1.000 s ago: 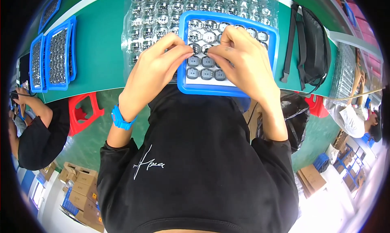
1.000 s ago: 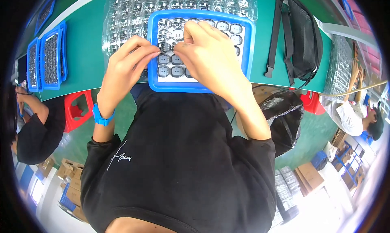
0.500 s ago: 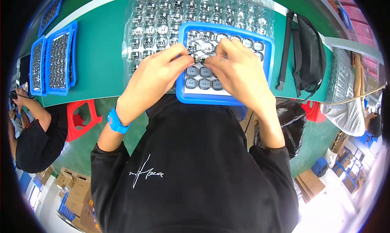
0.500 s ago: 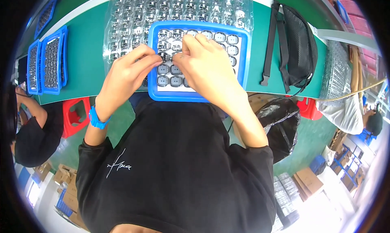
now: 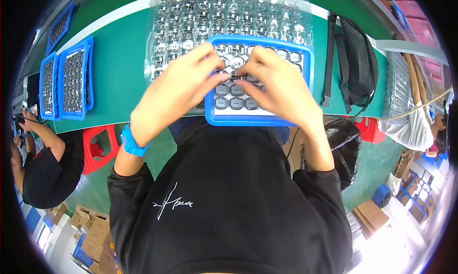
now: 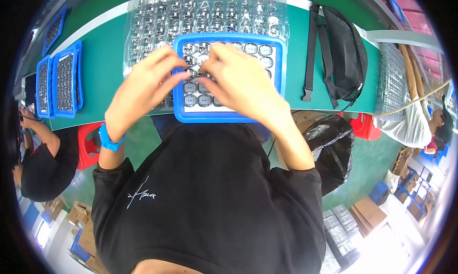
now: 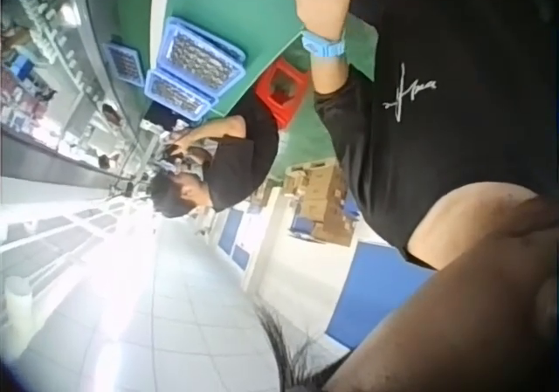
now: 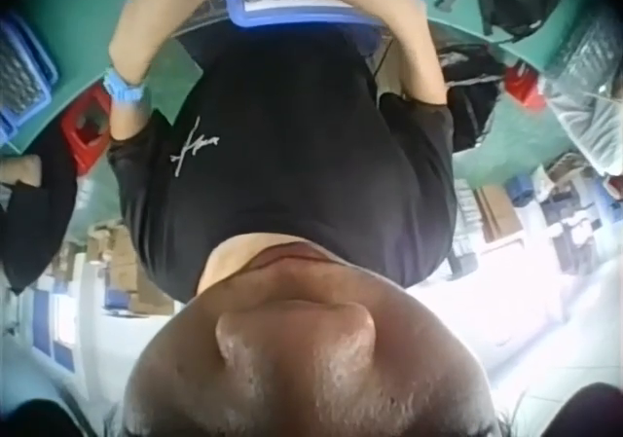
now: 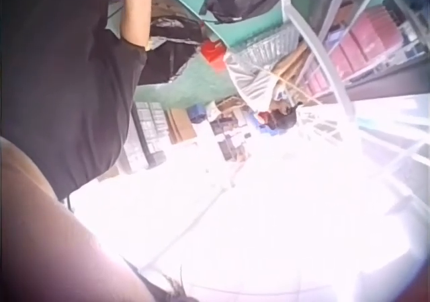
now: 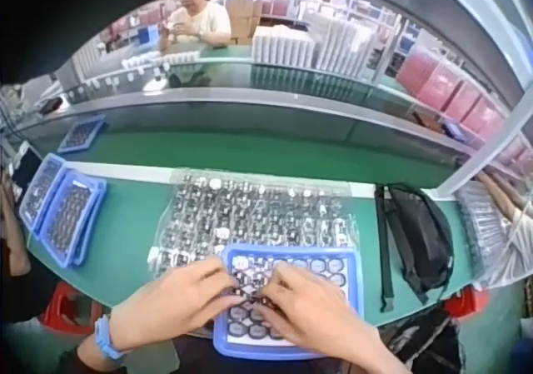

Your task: Sorting small electronic components from a bulk sheet into a tray with designated slots.

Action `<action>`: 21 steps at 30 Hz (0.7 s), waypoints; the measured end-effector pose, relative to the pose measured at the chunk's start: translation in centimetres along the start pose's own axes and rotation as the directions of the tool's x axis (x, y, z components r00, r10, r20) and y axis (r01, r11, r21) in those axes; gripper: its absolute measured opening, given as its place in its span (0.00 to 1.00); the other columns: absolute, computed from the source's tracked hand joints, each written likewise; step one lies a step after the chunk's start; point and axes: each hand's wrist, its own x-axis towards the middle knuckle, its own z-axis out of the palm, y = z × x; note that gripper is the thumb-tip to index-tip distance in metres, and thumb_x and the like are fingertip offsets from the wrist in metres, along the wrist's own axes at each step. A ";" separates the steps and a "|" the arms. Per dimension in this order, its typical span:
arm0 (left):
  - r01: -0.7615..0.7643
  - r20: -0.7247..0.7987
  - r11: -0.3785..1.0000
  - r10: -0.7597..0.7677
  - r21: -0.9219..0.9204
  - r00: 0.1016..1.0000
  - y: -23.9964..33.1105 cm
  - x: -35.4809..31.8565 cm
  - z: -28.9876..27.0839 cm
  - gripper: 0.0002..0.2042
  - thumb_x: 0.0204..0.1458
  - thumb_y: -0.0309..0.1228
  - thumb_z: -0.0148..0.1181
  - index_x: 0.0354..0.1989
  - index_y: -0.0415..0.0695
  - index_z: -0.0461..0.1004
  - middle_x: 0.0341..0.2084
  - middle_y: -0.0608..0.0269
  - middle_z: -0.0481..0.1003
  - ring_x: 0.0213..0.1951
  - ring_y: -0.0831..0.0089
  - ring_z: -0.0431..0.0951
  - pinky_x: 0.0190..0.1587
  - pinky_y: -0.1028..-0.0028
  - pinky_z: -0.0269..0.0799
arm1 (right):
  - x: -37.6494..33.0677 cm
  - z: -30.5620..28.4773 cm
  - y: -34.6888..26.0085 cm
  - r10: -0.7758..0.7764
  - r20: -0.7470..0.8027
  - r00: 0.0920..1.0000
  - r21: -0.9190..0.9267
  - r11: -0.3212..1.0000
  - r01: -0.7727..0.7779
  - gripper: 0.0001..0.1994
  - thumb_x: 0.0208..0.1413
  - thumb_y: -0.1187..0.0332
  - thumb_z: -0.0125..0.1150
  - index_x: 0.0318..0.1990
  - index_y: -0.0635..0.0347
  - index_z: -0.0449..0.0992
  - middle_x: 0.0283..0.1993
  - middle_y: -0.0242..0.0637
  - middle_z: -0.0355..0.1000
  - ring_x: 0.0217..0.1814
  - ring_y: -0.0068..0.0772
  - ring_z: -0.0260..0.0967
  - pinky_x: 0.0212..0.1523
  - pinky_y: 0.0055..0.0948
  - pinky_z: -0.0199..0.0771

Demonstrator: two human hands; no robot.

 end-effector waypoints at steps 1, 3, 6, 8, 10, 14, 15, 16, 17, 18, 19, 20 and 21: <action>-0.009 -0.001 1.000 0.009 -0.002 1.000 -0.7 0.8 -0.4 0.09 0.61 0.28 0.68 0.44 0.36 0.78 0.38 0.55 0.74 0.38 0.55 0.80 0.40 0.59 0.75 | 0.2 -0.5 0.9 -0.006 -0.038 0.999 -0.006 1.000 0.006 0.07 0.58 0.67 0.73 0.41 0.58 0.84 0.39 0.38 0.73 0.41 0.44 0.76 0.43 0.39 0.77; -0.106 -0.103 0.989 0.117 0.106 0.988 -2.1 3.0 -1.4 0.08 0.61 0.28 0.67 0.42 0.36 0.79 0.37 0.54 0.74 0.36 0.56 0.79 0.40 0.63 0.75 | 1.7 -1.8 3.4 -0.024 -0.153 0.988 -0.055 0.998 0.016 0.07 0.59 0.67 0.73 0.42 0.57 0.85 0.37 0.38 0.74 0.39 0.42 0.76 0.42 0.38 0.76; -0.153 -0.140 0.982 0.167 0.108 0.976 -6.1 7.6 -0.1 0.07 0.62 0.29 0.65 0.41 0.37 0.79 0.36 0.53 0.75 0.39 0.52 0.80 0.43 0.60 0.77 | 5.2 -2.8 7.3 -0.031 -0.172 0.985 -0.201 0.980 -0.004 0.08 0.61 0.62 0.70 0.43 0.54 0.86 0.37 0.38 0.76 0.39 0.42 0.77 0.43 0.40 0.77; -0.175 -0.154 0.967 0.205 0.187 0.966 -6.6 9.4 0.9 0.08 0.60 0.29 0.66 0.38 0.35 0.79 0.35 0.49 0.76 0.40 0.49 0.80 0.45 0.56 0.77 | 7.2 -2.1 9.6 -0.041 -0.123 0.992 -0.223 0.975 0.012 0.09 0.61 0.61 0.70 0.43 0.54 0.86 0.37 0.39 0.76 0.39 0.44 0.78 0.43 0.41 0.77; -0.193 -0.167 0.946 0.241 0.260 0.956 -8.0 11.0 1.6 0.09 0.58 0.28 0.66 0.36 0.33 0.80 0.33 0.46 0.76 0.40 0.45 0.79 0.47 0.52 0.76 | 8.8 -1.2 11.2 -0.045 -0.069 0.997 -0.244 0.969 0.027 0.10 0.61 0.60 0.70 0.43 0.53 0.86 0.38 0.39 0.77 0.39 0.45 0.78 0.44 0.42 0.78; -0.157 -0.026 0.920 0.178 0.360 0.984 -8.9 11.3 2.2 0.08 0.60 0.29 0.67 0.38 0.35 0.80 0.34 0.51 0.76 0.38 0.54 0.79 0.43 0.59 0.76 | 9.7 -0.1 11.0 0.037 0.005 0.999 -0.361 0.932 -0.033 0.09 0.59 0.60 0.71 0.41 0.54 0.87 0.36 0.39 0.77 0.40 0.46 0.78 0.44 0.42 0.78; -0.182 -0.063 0.904 0.222 0.387 0.973 -8.4 11.3 2.3 0.09 0.57 0.29 0.65 0.36 0.33 0.80 0.35 0.45 0.76 0.41 0.43 0.79 0.48 0.50 0.77 | 9.8 0.0 10.8 0.066 -0.018 0.998 -0.353 0.933 -0.069 0.08 0.59 0.62 0.72 0.40 0.55 0.88 0.35 0.39 0.77 0.39 0.44 0.77 0.43 0.40 0.78; -0.129 -0.052 0.937 0.154 0.326 0.987 -6.4 11.4 1.6 0.08 0.56 0.28 0.64 0.35 0.34 0.80 0.36 0.44 0.77 0.41 0.41 0.79 0.48 0.49 0.77 | 9.5 0.5 11.8 0.109 -0.073 0.991 -0.300 0.946 -0.126 0.09 0.58 0.64 0.71 0.37 0.61 0.88 0.35 0.47 0.80 0.36 0.51 0.80 0.39 0.46 0.78; -0.117 -0.049 0.940 0.140 0.321 0.989 -4.8 10.7 0.7 0.08 0.56 0.28 0.64 0.35 0.34 0.80 0.36 0.44 0.77 0.41 0.41 0.79 0.48 0.49 0.77 | 8.8 -0.1 10.6 0.110 -0.060 0.992 -0.292 0.948 -0.123 0.09 0.58 0.64 0.71 0.37 0.61 0.88 0.35 0.47 0.80 0.36 0.51 0.80 0.39 0.46 0.78; -0.057 -0.128 0.968 0.090 0.242 0.988 -3.3 9.6 -0.2 0.08 0.56 0.28 0.64 0.34 0.35 0.80 0.35 0.44 0.77 0.42 0.41 0.80 0.48 0.49 0.77 | 7.7 -1.6 8.1 -0.078 -0.209 0.975 -0.102 0.993 0.057 0.10 0.57 0.63 0.71 0.37 0.61 0.88 0.35 0.47 0.81 0.38 0.53 0.80 0.40 0.47 0.78; -0.006 -0.203 0.987 0.039 0.162 0.978 -2.3 8.7 -0.8 0.07 0.55 0.28 0.64 0.33 0.35 0.80 0.35 0.43 0.78 0.42 0.42 0.80 0.48 0.49 0.77 | 6.6 -2.8 6.4 -0.222 -0.387 0.895 0.059 0.963 0.264 0.10 0.56 0.62 0.71 0.37 0.60 0.88 0.35 0.48 0.82 0.39 0.54 0.81 0.42 0.48 0.78; -0.082 -0.210 0.986 0.111 0.142 0.971 -2.7 7.2 -0.9 0.07 0.57 0.28 0.67 0.36 0.37 0.80 0.36 0.50 0.77 0.41 0.48 0.80 0.45 0.56 0.77 | 5.4 -3.1 6.2 -0.170 -0.313 0.934 -0.001 0.984 0.179 0.08 0.56 0.66 0.73 0.39 0.59 0.88 0.34 0.42 0.78 0.38 0.46 0.77 0.41 0.41 0.77; -0.149 -0.219 0.981 0.175 0.127 0.960 -2.9 5.2 -1.3 0.07 0.59 0.29 0.69 0.39 0.38 0.81 0.37 0.56 0.77 0.39 0.55 0.81 0.42 0.63 0.78 | 4.1 -3.2 5.7 -0.115 -0.239 0.964 -0.060 0.993 0.103 0.06 0.55 0.69 0.75 0.40 0.57 0.89 0.33 0.36 0.74 0.36 0.39 0.74 0.40 0.35 0.75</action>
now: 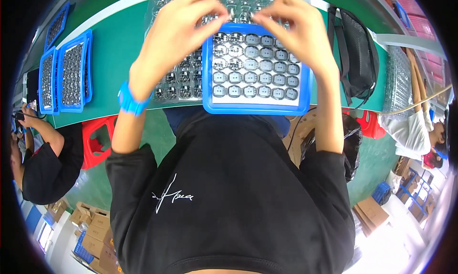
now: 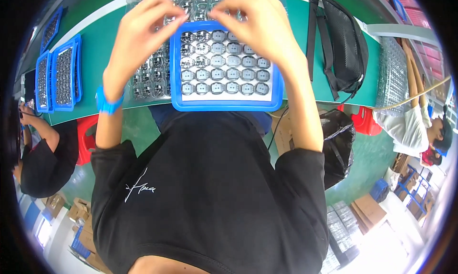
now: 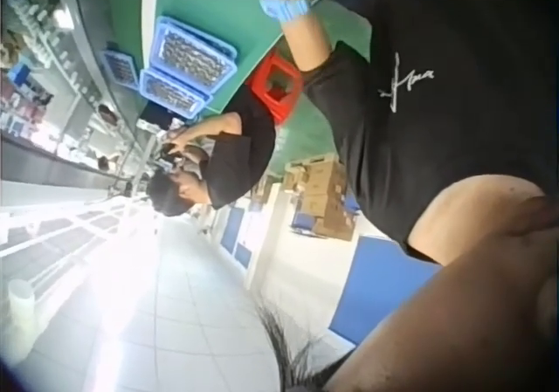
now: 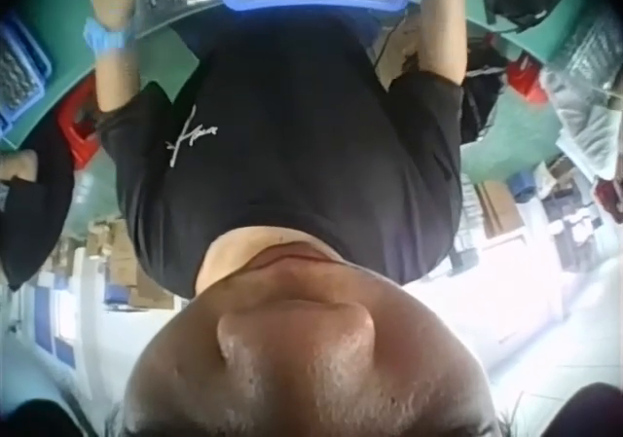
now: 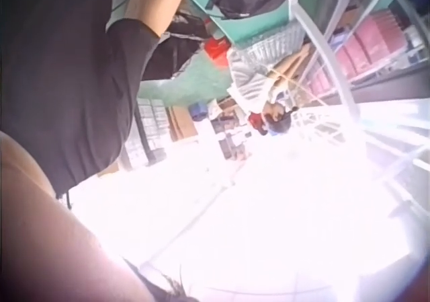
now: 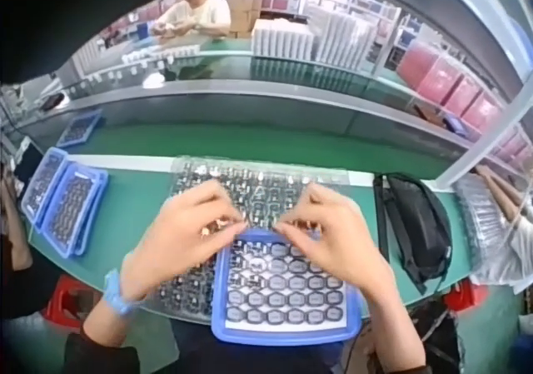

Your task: Sorting small electronic components from a bulk sheet into a tray with designated slots.

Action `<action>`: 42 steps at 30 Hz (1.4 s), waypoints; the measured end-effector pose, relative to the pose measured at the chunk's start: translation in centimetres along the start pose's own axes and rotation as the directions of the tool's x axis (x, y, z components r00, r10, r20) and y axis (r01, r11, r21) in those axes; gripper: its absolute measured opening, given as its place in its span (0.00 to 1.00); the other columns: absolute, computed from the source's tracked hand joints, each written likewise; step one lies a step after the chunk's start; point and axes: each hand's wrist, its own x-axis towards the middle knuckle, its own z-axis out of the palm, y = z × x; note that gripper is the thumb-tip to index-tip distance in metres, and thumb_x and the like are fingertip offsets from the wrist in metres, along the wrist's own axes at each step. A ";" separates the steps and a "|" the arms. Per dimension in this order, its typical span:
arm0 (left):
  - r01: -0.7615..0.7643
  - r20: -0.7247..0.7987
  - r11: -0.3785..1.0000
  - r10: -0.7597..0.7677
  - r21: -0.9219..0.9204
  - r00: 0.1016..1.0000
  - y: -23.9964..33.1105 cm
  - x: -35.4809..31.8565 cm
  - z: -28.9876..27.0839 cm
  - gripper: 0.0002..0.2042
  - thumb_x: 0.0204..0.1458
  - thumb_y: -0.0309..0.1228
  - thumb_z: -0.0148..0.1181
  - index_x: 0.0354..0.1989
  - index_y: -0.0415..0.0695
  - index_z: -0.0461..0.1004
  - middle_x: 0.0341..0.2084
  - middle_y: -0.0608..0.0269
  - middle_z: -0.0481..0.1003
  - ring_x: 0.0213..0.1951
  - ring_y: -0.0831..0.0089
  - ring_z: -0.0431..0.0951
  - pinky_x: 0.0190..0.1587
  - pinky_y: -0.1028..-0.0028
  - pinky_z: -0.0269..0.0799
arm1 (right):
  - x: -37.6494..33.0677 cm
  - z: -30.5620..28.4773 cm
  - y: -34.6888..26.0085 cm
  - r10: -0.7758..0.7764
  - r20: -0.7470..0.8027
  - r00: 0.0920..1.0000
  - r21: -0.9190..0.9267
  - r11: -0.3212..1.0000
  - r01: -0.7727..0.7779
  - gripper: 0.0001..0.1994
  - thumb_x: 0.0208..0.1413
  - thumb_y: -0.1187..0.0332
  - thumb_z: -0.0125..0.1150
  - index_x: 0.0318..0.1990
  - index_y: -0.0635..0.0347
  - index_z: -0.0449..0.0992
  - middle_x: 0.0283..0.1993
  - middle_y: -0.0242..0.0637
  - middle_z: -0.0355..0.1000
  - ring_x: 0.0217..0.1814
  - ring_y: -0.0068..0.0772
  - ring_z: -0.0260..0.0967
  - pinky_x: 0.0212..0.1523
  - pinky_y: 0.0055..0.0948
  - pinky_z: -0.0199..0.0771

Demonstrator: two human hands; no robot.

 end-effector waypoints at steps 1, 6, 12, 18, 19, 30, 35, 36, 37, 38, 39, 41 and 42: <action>0.013 -0.006 1.000 -0.013 -0.025 1.000 1.1 -1.9 -0.6 0.06 0.57 0.27 0.71 0.39 0.39 0.81 0.36 0.57 0.77 0.38 0.57 0.81 0.41 0.64 0.78 | -1.2 -0.5 -1.5 -0.034 0.017 0.999 0.047 0.998 0.033 0.07 0.53 0.71 0.76 0.40 0.57 0.89 0.33 0.34 0.72 0.36 0.37 0.72 0.39 0.33 0.73; 0.106 0.079 0.972 -0.092 -0.209 0.993 4.9 -7.9 -0.1 0.08 0.52 0.21 0.73 0.39 0.38 0.81 0.35 0.60 0.75 0.36 0.60 0.81 0.38 0.65 0.78 | -5.8 -0.2 -7.5 -0.011 0.127 0.992 0.106 0.994 -0.002 0.10 0.45 0.73 0.80 0.36 0.56 0.88 0.34 0.30 0.69 0.36 0.34 0.68 0.36 0.34 0.70; 0.189 0.139 0.958 -0.161 -0.214 0.977 4.7 -9.2 1.3 0.08 0.54 0.21 0.70 0.40 0.37 0.80 0.38 0.57 0.74 0.38 0.57 0.79 0.40 0.60 0.77 | -6.3 1.9 -7.4 0.022 0.154 0.988 0.036 0.999 -0.028 0.08 0.47 0.72 0.79 0.36 0.57 0.87 0.34 0.30 0.69 0.36 0.35 0.68 0.36 0.34 0.71; 0.173 0.182 0.969 -0.140 -0.179 0.973 4.8 -8.7 0.9 0.07 0.55 0.22 0.69 0.40 0.35 0.79 0.38 0.56 0.73 0.38 0.56 0.79 0.41 0.60 0.77 | -6.3 2.5 -7.2 0.014 0.155 0.988 0.030 0.999 -0.019 0.07 0.48 0.72 0.78 0.35 0.57 0.86 0.34 0.31 0.69 0.36 0.35 0.68 0.36 0.35 0.71; 0.169 0.186 0.970 -0.136 -0.173 0.973 4.8 -8.7 0.8 0.07 0.55 0.22 0.69 0.40 0.35 0.79 0.38 0.56 0.74 0.39 0.56 0.79 0.41 0.60 0.77 | -6.3 2.5 -7.3 0.012 0.156 0.988 0.022 1.000 -0.015 0.07 0.48 0.72 0.78 0.35 0.58 0.86 0.34 0.31 0.69 0.36 0.36 0.68 0.36 0.35 0.71; 0.015 0.218 1.000 -0.015 -0.001 0.976 5.2 -8.1 0.6 0.07 0.52 0.22 0.68 0.39 0.38 0.78 0.39 0.60 0.74 0.40 0.59 0.78 0.43 0.61 0.76 | -6.2 2.8 -7.7 -0.018 0.174 0.985 -0.057 0.998 0.028 0.07 0.46 0.72 0.75 0.34 0.57 0.86 0.35 0.30 0.69 0.39 0.36 0.69 0.38 0.36 0.73; -0.059 0.269 0.985 0.014 0.159 0.963 5.2 -8.2 0.9 0.08 0.51 0.25 0.66 0.39 0.42 0.80 0.40 0.64 0.73 0.42 0.63 0.75 0.45 0.64 0.70 | -6.5 3.1 -7.7 -0.005 0.200 0.980 -0.078 0.997 0.021 0.06 0.48 0.72 0.75 0.34 0.57 0.85 0.35 0.30 0.69 0.41 0.36 0.70 0.41 0.36 0.73; -0.062 0.269 0.985 0.017 0.159 0.963 5.3 -8.1 0.9 0.08 0.51 0.25 0.66 0.39 0.42 0.80 0.40 0.64 0.73 0.42 0.63 0.75 0.45 0.64 0.70 | -6.5 3.1 -7.7 -0.004 0.197 0.980 -0.079 0.997 0.020 0.06 0.48 0.72 0.75 0.34 0.57 0.85 0.35 0.30 0.69 0.41 0.36 0.70 0.41 0.36 0.73; -0.076 0.281 0.970 0.008 0.230 0.960 5.6 -8.1 0.9 0.08 0.51 0.25 0.65 0.40 0.42 0.80 0.41 0.64 0.73 0.43 0.63 0.75 0.45 0.63 0.69 | -6.5 3.2 -7.6 -0.008 0.200 0.980 -0.089 0.996 0.027 0.06 0.48 0.72 0.75 0.34 0.58 0.84 0.36 0.30 0.69 0.41 0.36 0.70 0.42 0.36 0.73; -0.091 0.291 0.950 0.000 0.299 0.957 5.8 -8.1 0.9 0.09 0.51 0.26 0.64 0.41 0.43 0.81 0.41 0.65 0.72 0.43 0.63 0.74 0.46 0.63 0.68 | -6.5 3.3 -7.6 -0.012 0.202 0.979 -0.100 0.994 0.033 0.06 0.49 0.72 0.75 0.34 0.58 0.84 0.36 0.31 0.69 0.42 0.37 0.70 0.43 0.37 0.73; -0.092 0.290 0.950 0.001 0.300 0.957 6.1 -8.1 1.0 0.09 0.51 0.26 0.64 0.41 0.43 0.81 0.41 0.65 0.72 0.43 0.63 0.74 0.46 0.63 0.68 | -6.6 3.3 -7.6 -0.014 0.201 0.979 -0.101 0.994 0.035 0.06 0.49 0.72 0.75 0.34 0.58 0.84 0.36 0.31 0.69 0.42 0.37 0.70 0.43 0.37 0.73; -0.069 0.285 0.930 -0.040 0.362 0.958 6.6 -8.1 1.1 0.10 0.51 0.26 0.64 0.43 0.44 0.81 0.42 0.65 0.72 0.44 0.63 0.74 0.46 0.63 0.67 | -6.7 3.5 -7.7 0.007 0.195 0.981 -0.122 0.992 0.017 0.06 0.50 0.71 0.74 0.35 0.59 0.83 0.37 0.31 0.69 0.42 0.38 0.70 0.44 0.37 0.72; -0.072 0.281 0.929 -0.036 0.364 0.959 6.7 -7.9 0.9 0.10 0.51 0.26 0.64 0.43 0.44 0.81 0.42 0.65 0.72 0.44 0.63 0.74 0.46 0.63 0.67 | -6.8 3.5 -7.7 0.004 0.192 0.981 -0.127 0.992 0.021 0.06 0.50 0.71 0.74 0.35 0.59 0.83 0.37 0.31 0.69 0.42 0.38 0.70 0.44 0.37 0.72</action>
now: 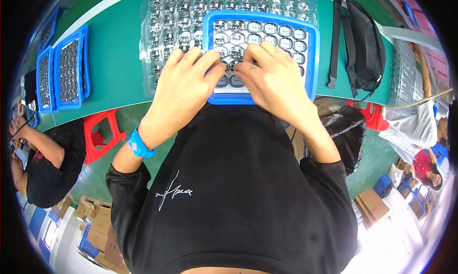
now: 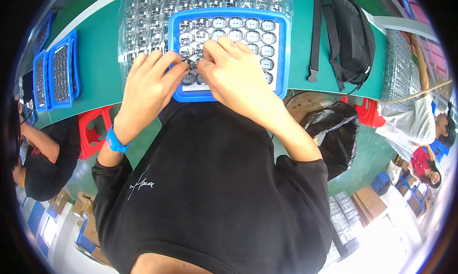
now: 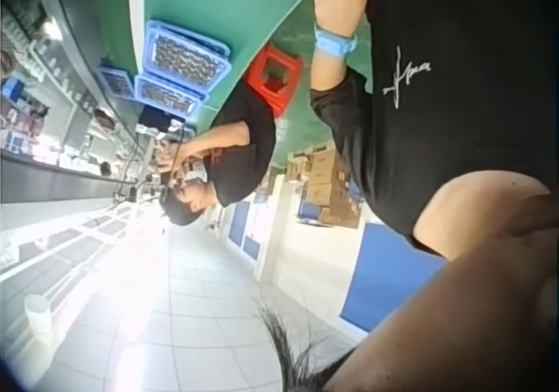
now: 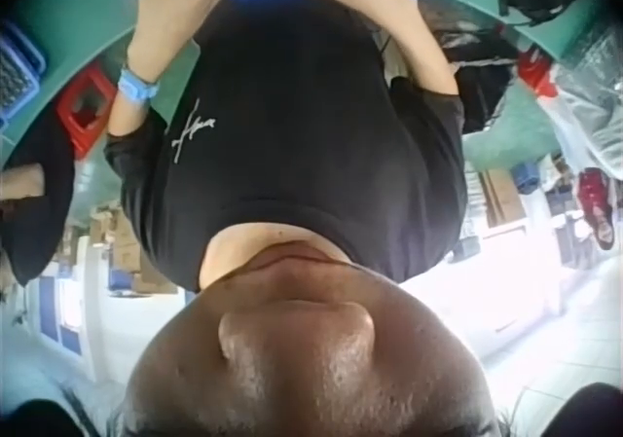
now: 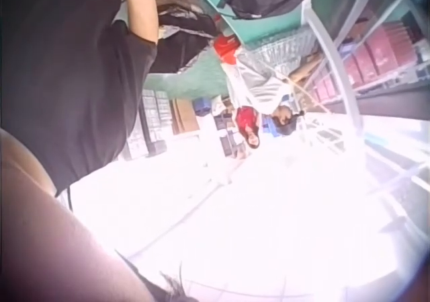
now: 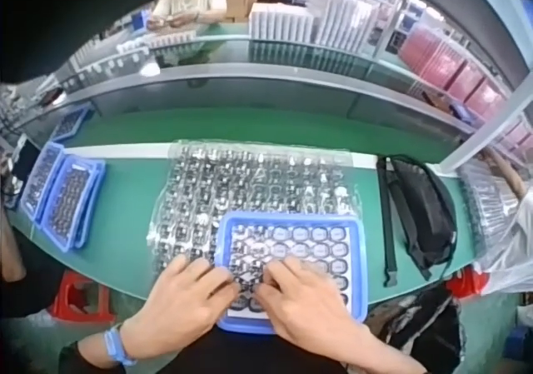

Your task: Sorting small electronic components from a bulk sheet into a tray with designated slots.

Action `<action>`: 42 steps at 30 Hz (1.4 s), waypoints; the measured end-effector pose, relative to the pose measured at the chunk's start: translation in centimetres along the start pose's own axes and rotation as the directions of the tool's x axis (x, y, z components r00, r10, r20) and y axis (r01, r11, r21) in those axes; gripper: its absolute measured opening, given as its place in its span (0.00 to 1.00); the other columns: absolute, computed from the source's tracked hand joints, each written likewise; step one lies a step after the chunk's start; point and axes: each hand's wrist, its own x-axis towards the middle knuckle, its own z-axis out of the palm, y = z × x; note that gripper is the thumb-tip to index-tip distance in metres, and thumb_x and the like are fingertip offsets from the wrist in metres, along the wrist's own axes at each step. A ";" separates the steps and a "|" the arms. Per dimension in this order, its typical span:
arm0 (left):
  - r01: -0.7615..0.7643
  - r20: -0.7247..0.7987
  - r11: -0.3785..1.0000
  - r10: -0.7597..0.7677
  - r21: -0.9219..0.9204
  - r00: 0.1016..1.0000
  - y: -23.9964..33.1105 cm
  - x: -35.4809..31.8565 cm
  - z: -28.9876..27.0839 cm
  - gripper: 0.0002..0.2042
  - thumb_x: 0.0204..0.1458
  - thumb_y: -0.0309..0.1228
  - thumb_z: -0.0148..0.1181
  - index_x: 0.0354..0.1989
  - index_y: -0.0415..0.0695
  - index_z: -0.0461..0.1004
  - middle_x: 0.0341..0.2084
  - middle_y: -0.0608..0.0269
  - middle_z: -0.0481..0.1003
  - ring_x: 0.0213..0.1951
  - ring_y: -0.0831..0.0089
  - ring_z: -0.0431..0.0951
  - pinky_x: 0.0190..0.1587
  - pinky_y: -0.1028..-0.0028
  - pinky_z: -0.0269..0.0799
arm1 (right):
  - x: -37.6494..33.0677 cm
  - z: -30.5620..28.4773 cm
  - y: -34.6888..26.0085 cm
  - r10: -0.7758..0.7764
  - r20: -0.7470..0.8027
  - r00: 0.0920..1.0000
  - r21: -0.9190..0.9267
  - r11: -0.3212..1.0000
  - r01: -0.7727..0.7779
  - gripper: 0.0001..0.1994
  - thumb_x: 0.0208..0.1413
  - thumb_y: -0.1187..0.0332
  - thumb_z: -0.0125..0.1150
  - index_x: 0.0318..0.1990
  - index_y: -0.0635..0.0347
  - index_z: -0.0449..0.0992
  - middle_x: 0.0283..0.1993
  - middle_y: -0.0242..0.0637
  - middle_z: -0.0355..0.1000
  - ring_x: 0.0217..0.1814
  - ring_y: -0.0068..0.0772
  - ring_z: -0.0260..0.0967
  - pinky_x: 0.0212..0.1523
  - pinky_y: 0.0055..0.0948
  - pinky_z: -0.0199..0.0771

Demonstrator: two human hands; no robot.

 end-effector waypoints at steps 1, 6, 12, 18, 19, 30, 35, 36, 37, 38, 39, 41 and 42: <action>0.011 0.039 1.000 -0.009 -0.029 0.999 -0.2 0.2 -0.4 0.10 0.53 0.27 0.67 0.43 0.43 0.82 0.42 0.65 0.74 0.42 0.63 0.74 0.45 0.63 0.67 | 0.0 0.1 0.0 0.005 -0.006 1.000 -0.003 1.000 -0.005 0.06 0.51 0.72 0.74 0.36 0.59 0.83 0.37 0.32 0.69 0.42 0.38 0.70 0.44 0.37 0.72; 0.042 -0.016 0.962 -0.048 -0.271 0.999 -0.3 1.6 -2.4 0.10 0.55 0.28 0.69 0.44 0.40 0.82 0.41 0.62 0.75 0.42 0.61 0.77 0.46 0.62 0.71 | -0.4 0.3 -0.4 0.057 -0.032 0.998 0.051 0.997 -0.056 0.06 0.52 0.71 0.73 0.36 0.59 0.83 0.39 0.34 0.69 0.44 0.40 0.72 0.45 0.39 0.73; -0.095 -0.210 0.913 0.010 -0.397 0.978 -3.5 10.8 -1.6 0.08 0.60 0.30 0.66 0.42 0.38 0.81 0.39 0.54 0.77 0.43 0.51 0.80 0.46 0.58 0.76 | -0.5 -1.1 0.3 0.086 -0.036 0.996 0.146 0.986 -0.080 0.10 0.55 0.67 0.74 0.42 0.59 0.83 0.41 0.36 0.70 0.47 0.44 0.73 0.48 0.42 0.75; -0.012 -0.009 0.937 0.010 -0.349 1.000 -8.1 17.7 6.4 0.11 0.59 0.34 0.67 0.39 0.37 0.80 0.42 0.50 0.79 0.44 0.51 0.81 0.48 0.56 0.77 | 0.6 -5.5 12.0 0.289 -0.219 0.932 -0.115 0.941 -0.319 0.12 0.60 0.61 0.71 0.48 0.54 0.84 0.40 0.39 0.74 0.47 0.43 0.77 0.47 0.40 0.77; 0.043 0.099 0.956 -0.015 -0.291 0.995 -8.1 18.4 6.6 0.10 0.59 0.33 0.67 0.40 0.38 0.80 0.42 0.51 0.79 0.43 0.54 0.81 0.47 0.58 0.77 | 0.6 -5.3 14.0 0.294 -0.229 0.928 -0.119 0.938 -0.326 0.12 0.60 0.61 0.71 0.48 0.54 0.84 0.40 0.39 0.74 0.47 0.43 0.77 0.47 0.40 0.77; -0.140 -0.181 0.977 0.110 -0.161 0.977 -7.5 17.8 7.7 0.08 0.56 0.29 0.64 0.31 0.35 0.80 0.34 0.45 0.78 0.42 0.43 0.80 0.47 0.50 0.77 | 2.0 -5.0 17.5 0.231 -0.198 0.953 -0.253 0.927 -0.277 0.10 0.61 0.57 0.71 0.42 0.49 0.89 0.37 0.37 0.75 0.40 0.44 0.77 0.43 0.43 0.76; -0.037 -0.279 0.917 -0.083 -0.398 0.957 -6.2 14.5 2.9 0.09 0.58 0.31 0.65 0.33 0.35 0.81 0.35 0.49 0.78 0.40 0.46 0.81 0.45 0.53 0.77 | 1.2 -5.7 8.6 0.170 -0.338 0.926 0.053 0.985 -0.162 0.07 0.58 0.72 0.75 0.43 0.60 0.89 0.32 0.34 0.71 0.33 0.26 0.69 0.36 0.28 0.70; 0.064 -0.235 0.831 -0.229 -0.553 0.945 -4.9 13.1 0.4 0.09 0.58 0.31 0.66 0.34 0.35 0.81 0.34 0.49 0.78 0.40 0.47 0.81 0.45 0.54 0.77 | 0.6 -5.5 6.2 0.157 -0.272 0.949 0.183 0.977 -0.109 0.07 0.57 0.73 0.75 0.43 0.60 0.89 0.32 0.33 0.71 0.34 0.27 0.70 0.36 0.28 0.70; 0.125 -0.188 0.804 -0.283 -0.581 0.941 -3.7 11.2 -1.8 0.09 0.59 0.31 0.66 0.35 0.36 0.81 0.35 0.49 0.78 0.40 0.48 0.81 0.45 0.55 0.77 | -0.1 -5.2 4.1 0.122 -0.221 0.968 0.182 0.980 -0.082 0.08 0.55 0.75 0.76 0.42 0.59 0.89 0.32 0.33 0.71 0.35 0.27 0.70 0.36 0.27 0.69; 0.177 -0.140 0.773 -0.324 -0.610 0.935 -3.1 9.2 -3.2 0.09 0.59 0.32 0.67 0.36 0.36 0.82 0.35 0.49 0.78 0.41 0.48 0.81 0.45 0.56 0.77 | -1.0 -4.6 2.3 0.103 -0.188 0.977 0.214 0.975 -0.061 0.09 0.52 0.75 0.77 0.42 0.58 0.89 0.32 0.32 0.70 0.35 0.28 0.70 0.34 0.28 0.68; 0.071 -0.233 0.831 -0.236 -0.552 0.944 -3.3 6.7 -3.2 0.07 0.57 0.28 0.70 0.36 0.36 0.83 0.36 0.53 0.78 0.39 0.56 0.81 0.42 0.61 0.77 | -1.8 -3.7 0.8 0.104 -0.159 0.982 0.250 0.966 -0.062 0.09 0.51 0.75 0.78 0.41 0.57 0.89 0.32 0.32 0.69 0.35 0.29 0.69 0.34 0.29 0.68; -0.035 -0.316 0.873 -0.139 -0.487 0.939 -3.1 2.3 -2.5 0.05 0.55 0.24 0.73 0.36 0.36 0.83 0.37 0.57 0.78 0.37 0.64 0.81 0.39 0.67 0.77 | -2.6 -2.2 -1.0 0.098 -0.132 0.986 0.280 0.958 -0.058 0.10 0.49 0.75 0.79 0.40 0.56 0.89 0.32 0.31 0.67 0.34 0.31 0.68 0.33 0.31 0.68; 0.010 -0.233 0.836 -0.165 -0.548 0.958 -2.5 0.6 -2.3 0.06 0.53 0.22 0.74 0.38 0.36 0.84 0.37 0.59 0.77 0.35 0.68 0.80 0.37 0.70 0.76 | -3.0 -1.6 -1.4 0.097 -0.134 0.986 0.275 0.960 -0.058 0.10 0.48 0.75 0.80 0.39 0.55 0.89 0.32 0.30 0.67 0.33 0.31 0.67 0.32 0.32 0.68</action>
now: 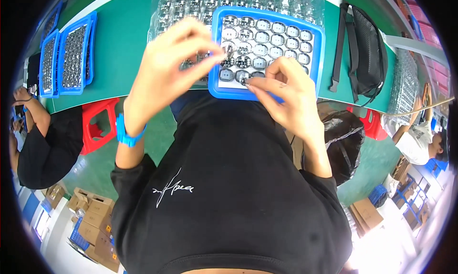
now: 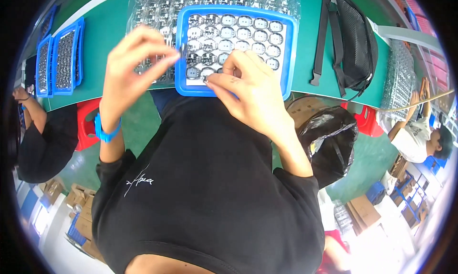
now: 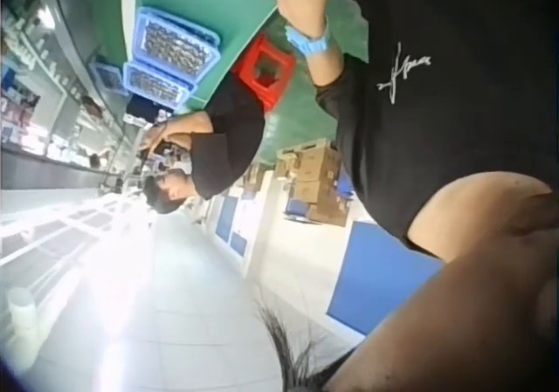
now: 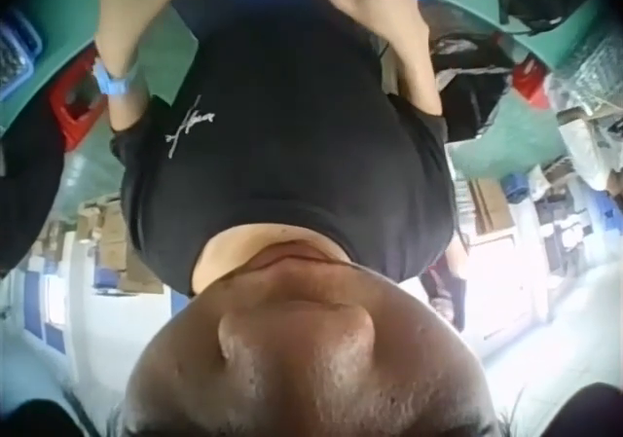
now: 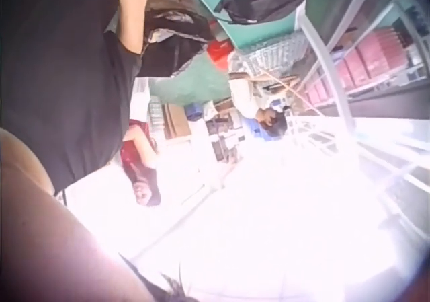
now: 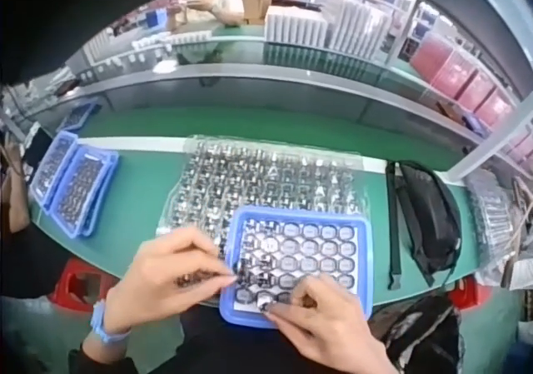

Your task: Sorting small electronic components from a bulk sheet into a tray with designated slots.

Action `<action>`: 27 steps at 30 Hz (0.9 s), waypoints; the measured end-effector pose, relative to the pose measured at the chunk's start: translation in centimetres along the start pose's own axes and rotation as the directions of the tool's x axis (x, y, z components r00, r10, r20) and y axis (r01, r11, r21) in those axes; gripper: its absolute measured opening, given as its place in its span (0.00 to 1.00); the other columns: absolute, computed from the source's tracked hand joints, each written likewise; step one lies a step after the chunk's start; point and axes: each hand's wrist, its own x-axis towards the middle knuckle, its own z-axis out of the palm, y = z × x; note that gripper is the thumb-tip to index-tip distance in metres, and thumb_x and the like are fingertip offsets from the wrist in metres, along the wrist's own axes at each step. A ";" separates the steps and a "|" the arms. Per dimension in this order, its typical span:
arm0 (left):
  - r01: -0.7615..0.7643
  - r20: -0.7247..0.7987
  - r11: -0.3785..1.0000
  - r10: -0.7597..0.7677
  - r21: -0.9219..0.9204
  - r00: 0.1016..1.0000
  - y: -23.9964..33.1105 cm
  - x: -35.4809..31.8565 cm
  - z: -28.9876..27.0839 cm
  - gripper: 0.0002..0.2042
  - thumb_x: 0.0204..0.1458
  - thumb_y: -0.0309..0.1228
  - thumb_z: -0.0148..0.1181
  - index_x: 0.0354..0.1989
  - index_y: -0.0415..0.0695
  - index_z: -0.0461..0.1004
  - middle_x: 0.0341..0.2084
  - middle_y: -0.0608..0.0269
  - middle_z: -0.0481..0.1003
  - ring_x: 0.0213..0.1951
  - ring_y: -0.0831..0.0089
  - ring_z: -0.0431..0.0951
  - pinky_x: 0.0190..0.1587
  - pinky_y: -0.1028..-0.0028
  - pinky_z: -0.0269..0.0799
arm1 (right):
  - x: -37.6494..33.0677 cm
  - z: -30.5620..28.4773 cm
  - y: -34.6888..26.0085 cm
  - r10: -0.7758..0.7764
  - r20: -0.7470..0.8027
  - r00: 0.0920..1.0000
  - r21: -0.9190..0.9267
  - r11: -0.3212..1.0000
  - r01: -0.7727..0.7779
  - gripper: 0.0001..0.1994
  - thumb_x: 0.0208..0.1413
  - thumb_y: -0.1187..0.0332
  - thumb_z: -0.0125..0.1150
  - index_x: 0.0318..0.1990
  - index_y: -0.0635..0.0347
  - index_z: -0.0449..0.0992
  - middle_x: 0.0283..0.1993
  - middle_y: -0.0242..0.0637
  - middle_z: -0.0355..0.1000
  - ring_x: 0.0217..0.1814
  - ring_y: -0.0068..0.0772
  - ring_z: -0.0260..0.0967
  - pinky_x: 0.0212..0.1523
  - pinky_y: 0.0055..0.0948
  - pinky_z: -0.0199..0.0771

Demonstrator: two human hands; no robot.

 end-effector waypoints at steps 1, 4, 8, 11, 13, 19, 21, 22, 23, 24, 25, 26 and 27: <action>0.076 0.058 0.996 -0.073 -0.042 0.996 0.5 -1.7 -0.1 0.07 0.52 0.19 0.75 0.39 0.36 0.85 0.36 0.61 0.76 0.34 0.71 0.80 0.36 0.74 0.76 | -0.3 0.6 -0.2 0.005 -0.004 1.000 -0.020 1.000 -0.005 0.10 0.47 0.74 0.80 0.39 0.54 0.89 0.32 0.30 0.67 0.33 0.32 0.66 0.32 0.32 0.68; 0.182 0.097 0.976 -0.171 -0.116 0.980 0.5 -4.1 1.3 0.08 0.53 0.19 0.73 0.40 0.38 0.82 0.38 0.61 0.75 0.37 0.67 0.79 0.37 0.70 0.75 | -0.1 1.2 0.0 0.002 0.010 1.000 -0.071 0.997 -0.002 0.10 0.47 0.74 0.80 0.39 0.54 0.89 0.33 0.29 0.67 0.34 0.32 0.66 0.33 0.32 0.68; 0.168 0.099 0.981 -0.159 -0.096 0.982 0.6 -4.6 2.0 0.08 0.54 0.19 0.72 0.40 0.38 0.82 0.39 0.60 0.74 0.38 0.64 0.79 0.40 0.67 0.76 | 0.2 1.6 0.1 0.003 0.043 0.999 -0.120 0.993 0.002 0.09 0.48 0.72 0.79 0.38 0.53 0.89 0.33 0.29 0.67 0.34 0.33 0.66 0.34 0.32 0.68; 0.195 0.123 0.975 -0.182 -0.106 0.976 0.5 -4.6 2.1 0.07 0.54 0.20 0.71 0.41 0.37 0.81 0.39 0.58 0.74 0.40 0.61 0.79 0.42 0.65 0.76 | 0.1 1.9 0.0 -0.008 0.039 0.999 -0.164 0.986 0.014 0.08 0.48 0.72 0.78 0.38 0.53 0.89 0.33 0.29 0.67 0.34 0.33 0.66 0.35 0.33 0.68; 0.093 0.096 0.994 -0.087 -0.056 0.992 0.0 -4.5 2.4 0.07 0.53 0.19 0.73 0.40 0.36 0.82 0.39 0.59 0.76 0.38 0.65 0.80 0.39 0.69 0.77 | 0.2 2.0 -0.1 -0.014 0.041 0.999 -0.180 0.983 0.022 0.09 0.48 0.72 0.78 0.38 0.53 0.89 0.33 0.29 0.67 0.34 0.34 0.66 0.35 0.33 0.68; 0.027 0.145 1.000 -0.028 0.006 0.989 -0.2 -4.0 2.6 0.08 0.53 0.20 0.72 0.40 0.36 0.82 0.40 0.57 0.76 0.39 0.61 0.80 0.42 0.66 0.78 | 0.1 2.1 0.0 -0.016 0.051 0.999 -0.212 0.977 0.027 0.09 0.48 0.72 0.77 0.38 0.54 0.88 0.34 0.30 0.66 0.36 0.34 0.67 0.36 0.34 0.69; 0.016 0.176 1.000 -0.019 0.019 0.984 -0.1 -3.9 2.5 0.08 0.53 0.20 0.72 0.41 0.36 0.82 0.41 0.57 0.76 0.41 0.60 0.80 0.43 0.65 0.78 | 0.1 2.2 0.0 -0.020 0.049 0.999 -0.205 0.978 0.029 0.08 0.48 0.72 0.77 0.38 0.55 0.88 0.34 0.30 0.67 0.36 0.35 0.67 0.36 0.34 0.69; 0.007 0.204 0.999 -0.013 0.033 0.979 0.0 -3.7 2.4 0.09 0.53 0.19 0.72 0.41 0.36 0.82 0.41 0.56 0.76 0.42 0.59 0.80 0.44 0.64 0.78 | 0.1 2.2 0.0 -0.015 0.054 0.998 -0.208 0.978 0.026 0.08 0.48 0.72 0.77 0.37 0.55 0.87 0.34 0.31 0.66 0.36 0.35 0.67 0.37 0.34 0.70; 0.004 0.206 0.999 -0.011 0.033 0.979 0.0 -3.6 2.3 0.09 0.53 0.19 0.72 0.41 0.36 0.82 0.41 0.56 0.76 0.42 0.59 0.80 0.44 0.64 0.78 | 0.1 2.2 -0.1 -0.011 0.058 0.998 -0.212 0.977 0.023 0.08 0.48 0.72 0.77 0.37 0.56 0.87 0.35 0.31 0.66 0.37 0.36 0.67 0.37 0.35 0.70; -0.032 0.238 0.998 0.020 0.047 0.971 0.1 -3.5 2.3 0.08 0.52 0.19 0.69 0.41 0.36 0.80 0.41 0.56 0.74 0.43 0.58 0.79 0.45 0.62 0.77 | 0.1 2.1 0.0 -0.009 0.056 0.998 -0.213 0.977 0.021 0.08 0.48 0.72 0.77 0.37 0.56 0.87 0.35 0.31 0.66 0.37 0.36 0.67 0.37 0.35 0.70; -0.066 0.270 0.996 0.048 0.060 0.962 0.1 -3.4 2.1 0.08 0.52 0.19 0.66 0.40 0.36 0.77 0.41 0.56 0.72 0.45 0.57 0.77 0.46 0.61 0.76 | 0.2 2.1 -0.1 -0.008 0.057 0.998 -0.205 0.979 0.019 0.07 0.49 0.72 0.77 0.37 0.56 0.87 0.35 0.31 0.66 0.37 0.36 0.67 0.38 0.35 0.70; -0.067 0.272 0.996 0.048 0.060 0.961 0.3 -3.2 2.1 0.08 0.52 0.19 0.66 0.40 0.36 0.77 0.41 0.56 0.72 0.45 0.57 0.77 0.46 0.61 0.76 | 0.2 2.1 -0.1 -0.006 0.059 0.998 -0.196 0.980 0.018 0.07 0.49 0.72 0.77 0.37 0.56 0.87 0.35 0.31 0.66 0.38 0.36 0.68 0.38 0.35 0.70; -0.079 0.320 0.991 0.039 0.113 0.947 0.6 -3.0 2.0 0.09 0.52 0.20 0.66 0.41 0.35 0.77 0.42 0.56 0.72 0.46 0.57 0.77 0.47 0.60 0.76 | 0.3 2.1 0.0 -0.004 0.057 0.998 -0.195 0.981 0.016 0.07 0.49 0.72 0.77 0.37 0.56 0.87 0.35 0.31 0.66 0.38 0.36 0.68 0.38 0.35 0.70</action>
